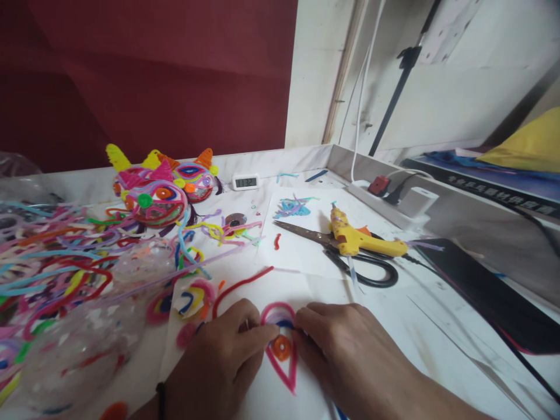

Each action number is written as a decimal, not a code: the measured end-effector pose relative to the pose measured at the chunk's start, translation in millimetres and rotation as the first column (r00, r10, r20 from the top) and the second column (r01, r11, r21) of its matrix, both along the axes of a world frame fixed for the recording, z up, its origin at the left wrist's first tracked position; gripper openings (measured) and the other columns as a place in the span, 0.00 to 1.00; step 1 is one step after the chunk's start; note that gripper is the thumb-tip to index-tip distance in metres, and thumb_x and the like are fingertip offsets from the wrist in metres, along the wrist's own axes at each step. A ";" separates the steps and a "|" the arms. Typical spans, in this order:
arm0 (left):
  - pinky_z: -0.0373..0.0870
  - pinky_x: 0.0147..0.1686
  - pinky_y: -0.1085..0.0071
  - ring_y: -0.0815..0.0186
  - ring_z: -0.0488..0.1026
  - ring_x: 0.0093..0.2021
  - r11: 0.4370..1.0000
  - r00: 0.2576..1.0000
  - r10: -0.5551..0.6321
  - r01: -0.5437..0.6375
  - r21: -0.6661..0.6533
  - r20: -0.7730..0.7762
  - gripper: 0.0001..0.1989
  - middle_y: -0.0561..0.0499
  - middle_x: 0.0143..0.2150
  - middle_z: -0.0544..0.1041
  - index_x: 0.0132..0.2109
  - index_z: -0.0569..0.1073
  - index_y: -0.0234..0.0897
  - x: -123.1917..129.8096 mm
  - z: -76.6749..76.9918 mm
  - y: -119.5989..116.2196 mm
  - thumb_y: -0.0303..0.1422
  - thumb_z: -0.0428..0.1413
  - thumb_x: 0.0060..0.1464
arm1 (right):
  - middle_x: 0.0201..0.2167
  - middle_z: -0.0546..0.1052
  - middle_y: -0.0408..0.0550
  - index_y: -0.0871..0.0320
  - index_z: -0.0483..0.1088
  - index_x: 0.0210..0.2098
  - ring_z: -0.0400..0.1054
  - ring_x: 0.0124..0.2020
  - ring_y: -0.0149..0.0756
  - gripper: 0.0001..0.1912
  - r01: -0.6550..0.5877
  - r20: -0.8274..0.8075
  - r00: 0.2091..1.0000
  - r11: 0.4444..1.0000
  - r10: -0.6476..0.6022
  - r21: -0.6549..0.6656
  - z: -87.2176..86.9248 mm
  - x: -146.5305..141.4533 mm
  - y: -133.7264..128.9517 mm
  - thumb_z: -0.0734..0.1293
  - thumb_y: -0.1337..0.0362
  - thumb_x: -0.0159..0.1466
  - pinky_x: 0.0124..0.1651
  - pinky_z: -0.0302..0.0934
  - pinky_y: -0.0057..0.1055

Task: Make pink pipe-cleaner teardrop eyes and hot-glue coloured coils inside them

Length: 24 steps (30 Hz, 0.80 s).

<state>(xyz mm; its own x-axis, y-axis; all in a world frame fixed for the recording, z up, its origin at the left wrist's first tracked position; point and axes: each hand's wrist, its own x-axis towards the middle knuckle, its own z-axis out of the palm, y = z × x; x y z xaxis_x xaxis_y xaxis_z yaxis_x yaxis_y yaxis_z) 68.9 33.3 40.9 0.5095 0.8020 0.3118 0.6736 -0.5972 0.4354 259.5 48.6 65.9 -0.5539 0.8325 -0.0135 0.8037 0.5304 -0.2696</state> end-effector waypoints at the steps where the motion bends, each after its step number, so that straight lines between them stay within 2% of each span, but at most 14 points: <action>1: 0.64 0.27 0.74 0.68 0.70 0.29 1.000 1.000 0.000 0.000 -0.003 -0.001 0.12 0.52 0.31 0.70 0.37 0.74 0.40 0.0 0.0 -0.2 0.25 0.46 0.61 | 0.24 0.75 0.43 0.57 0.69 0.26 0.69 0.22 0.35 0.07 -0.004 -0.002 1.000 1.000 0.004 0.011 -0.5 0.8 -0.8 0.64 0.75 0.56 0.24 0.46 0.30; 11: 0.64 0.26 0.73 0.68 0.70 0.28 1.000 0.999 -0.004 0.005 0.022 -0.035 0.13 0.52 0.31 0.69 0.37 0.73 0.40 -0.7 -0.6 0.8 0.27 0.45 0.61 | 0.23 0.74 0.42 0.57 0.68 0.24 0.68 0.22 0.34 0.08 0.014 -0.043 0.999 0.999 -0.013 0.034 -2.5 1.7 0.0 0.64 0.75 0.56 0.24 0.47 0.30; 15: 0.66 0.26 0.73 0.67 0.71 0.28 1.000 1.000 0.006 -0.006 0.026 -0.026 0.12 0.51 0.32 0.71 0.37 0.74 0.40 0.6 -0.8 0.4 0.26 0.45 0.61 | 0.22 0.73 0.42 0.57 0.66 0.24 0.68 0.22 0.34 0.09 0.030 -0.071 0.997 1.000 -0.029 0.003 -3.0 0.2 0.2 0.63 0.76 0.56 0.24 0.49 0.29; 20: 0.73 0.35 0.72 0.67 0.76 0.34 0.999 1.000 0.025 -0.025 0.037 0.008 0.14 0.50 0.41 0.76 0.39 0.75 0.41 1.1 0.1 -1.7 0.25 0.46 0.60 | 0.22 0.73 0.42 0.57 0.65 0.25 0.68 0.22 0.34 0.09 0.064 -0.085 0.994 0.996 -0.069 -0.061 -2.8 -1.0 0.2 0.62 0.76 0.57 0.26 0.51 0.29; 24: 0.74 0.42 0.76 0.67 0.78 0.41 0.997 0.998 -0.016 0.011 0.078 0.054 0.14 0.50 0.43 0.79 0.41 0.76 0.39 2.2 1.3 -0.5 0.24 0.47 0.59 | 0.23 0.73 0.42 0.57 0.64 0.26 0.68 0.23 0.35 0.08 0.065 -0.099 0.993 0.995 -0.072 -0.075 -1.9 -0.5 0.1 0.62 0.76 0.57 0.26 0.52 0.29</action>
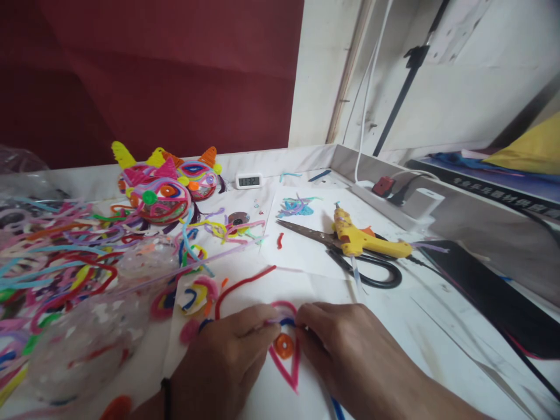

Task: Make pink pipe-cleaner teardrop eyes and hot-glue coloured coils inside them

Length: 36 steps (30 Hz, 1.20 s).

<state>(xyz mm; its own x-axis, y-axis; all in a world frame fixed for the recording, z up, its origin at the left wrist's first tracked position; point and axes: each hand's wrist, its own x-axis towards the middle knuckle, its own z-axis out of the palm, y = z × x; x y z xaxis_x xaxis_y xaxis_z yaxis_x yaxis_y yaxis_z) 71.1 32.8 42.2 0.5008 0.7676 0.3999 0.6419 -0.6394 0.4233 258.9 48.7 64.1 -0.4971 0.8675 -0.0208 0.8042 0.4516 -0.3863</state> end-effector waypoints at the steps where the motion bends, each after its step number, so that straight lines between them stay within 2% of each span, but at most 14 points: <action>1: 0.73 0.44 0.78 0.68 0.78 0.42 1.000 1.000 -0.019 0.019 0.002 0.010 0.14 0.50 0.42 0.79 0.41 0.76 0.38 0.6 0.8 0.6 0.23 0.47 0.59 | 0.23 0.73 0.42 0.57 0.64 0.25 0.68 0.24 0.35 0.08 0.005 0.004 1.000 1.000 -0.005 -0.005 0.3 0.1 -0.1 0.63 0.75 0.57 0.26 0.52 0.29; 9: 0.75 0.41 0.79 0.71 0.78 0.33 0.998 0.998 -0.062 0.063 -0.033 0.033 0.15 0.51 0.33 0.79 0.36 0.76 0.36 2.2 5.3 2.8 0.24 0.45 0.59 | 0.23 0.73 0.43 0.57 0.65 0.24 0.66 0.23 0.32 0.11 0.016 -0.031 0.999 0.998 -0.018 -0.064 2.8 -1.1 -0.6 0.60 0.71 0.63 0.27 0.51 0.28; 13: 0.75 0.42 0.79 0.70 0.78 0.36 0.995 0.997 -0.068 0.070 -0.065 0.033 0.14 0.51 0.35 0.79 0.36 0.75 0.37 1.7 6.6 3.1 0.23 0.46 0.58 | 0.24 0.75 0.44 0.57 0.69 0.26 0.68 0.25 0.32 0.11 0.017 -0.079 0.997 0.994 -0.026 -0.109 3.8 -0.4 0.0 0.60 0.69 0.63 0.29 0.53 0.28; 18: 0.75 0.43 0.76 0.68 0.78 0.39 0.991 0.999 -0.038 0.040 -0.127 0.013 0.12 0.53 0.31 0.78 0.36 0.74 0.39 1.7 6.7 2.8 0.24 0.47 0.57 | 0.24 0.76 0.45 0.57 0.72 0.26 0.69 0.25 0.32 0.12 -0.006 -0.115 0.993 0.991 -0.009 -0.136 5.6 0.1 1.0 0.60 0.68 0.63 0.29 0.55 0.28; 22: 0.75 0.43 0.76 0.69 0.78 0.37 0.995 0.998 -0.053 0.054 -0.081 0.017 0.13 0.52 0.33 0.79 0.36 0.74 0.39 1.5 5.9 2.8 0.24 0.45 0.58 | 0.25 0.77 0.45 0.57 0.71 0.25 0.69 0.25 0.32 0.13 -0.036 -0.083 0.996 0.992 0.026 -0.122 8.2 2.6 1.4 0.59 0.69 0.63 0.29 0.57 0.27; 25: 0.75 0.40 0.79 0.70 0.77 0.34 0.997 0.998 -0.063 0.064 -0.043 0.027 0.14 0.52 0.32 0.78 0.36 0.74 0.38 1.7 5.4 2.7 0.23 0.44 0.58 | 0.27 0.77 0.45 0.56 0.72 0.28 0.71 0.26 0.32 0.11 -0.052 -0.071 0.996 0.997 0.048 -0.060 11.5 8.8 0.2 0.61 0.71 0.62 0.30 0.59 0.26; 29: 0.75 0.37 0.80 0.70 0.77 0.33 0.997 0.999 -0.022 0.024 -0.072 0.037 0.14 0.53 0.31 0.77 0.35 0.73 0.38 2.5 2.2 1.8 0.24 0.44 0.58 | 0.28 0.75 0.44 0.56 0.71 0.28 0.71 0.28 0.32 0.09 -0.106 0.027 0.994 0.989 0.103 0.108 13.4 19.8 -2.1 0.62 0.73 0.61 0.30 0.62 0.26; 32: 0.73 0.32 0.82 0.72 0.74 0.29 0.993 0.998 0.002 0.006 -0.117 0.069 0.14 0.55 0.28 0.75 0.33 0.72 0.39 3.0 -0.2 1.4 0.24 0.43 0.59 | 0.31 0.75 0.44 0.56 0.71 0.32 0.70 0.31 0.35 0.05 -0.258 0.150 0.962 0.937 0.228 0.233 10.4 24.1 -2.4 0.66 0.72 0.59 0.30 0.65 0.28; 36: 0.72 0.29 0.82 0.72 0.73 0.27 0.995 0.998 -0.019 0.024 -0.098 0.058 0.14 0.55 0.27 0.75 0.32 0.71 0.40 2.7 -2.0 1.6 0.25 0.44 0.60 | 0.36 0.76 0.47 0.56 0.71 0.39 0.69 0.32 0.36 0.07 -0.398 0.261 0.912 0.842 0.318 0.364 10.1 21.5 -3.2 0.65 0.69 0.61 0.30 0.67 0.29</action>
<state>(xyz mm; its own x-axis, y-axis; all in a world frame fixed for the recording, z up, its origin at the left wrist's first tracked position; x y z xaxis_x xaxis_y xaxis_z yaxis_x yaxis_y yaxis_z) 73.8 34.4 40.3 0.4963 0.7941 0.3509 0.6013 -0.6060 0.5207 280.4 45.5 74.2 -0.7960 0.5818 0.1671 0.5938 0.8041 0.0289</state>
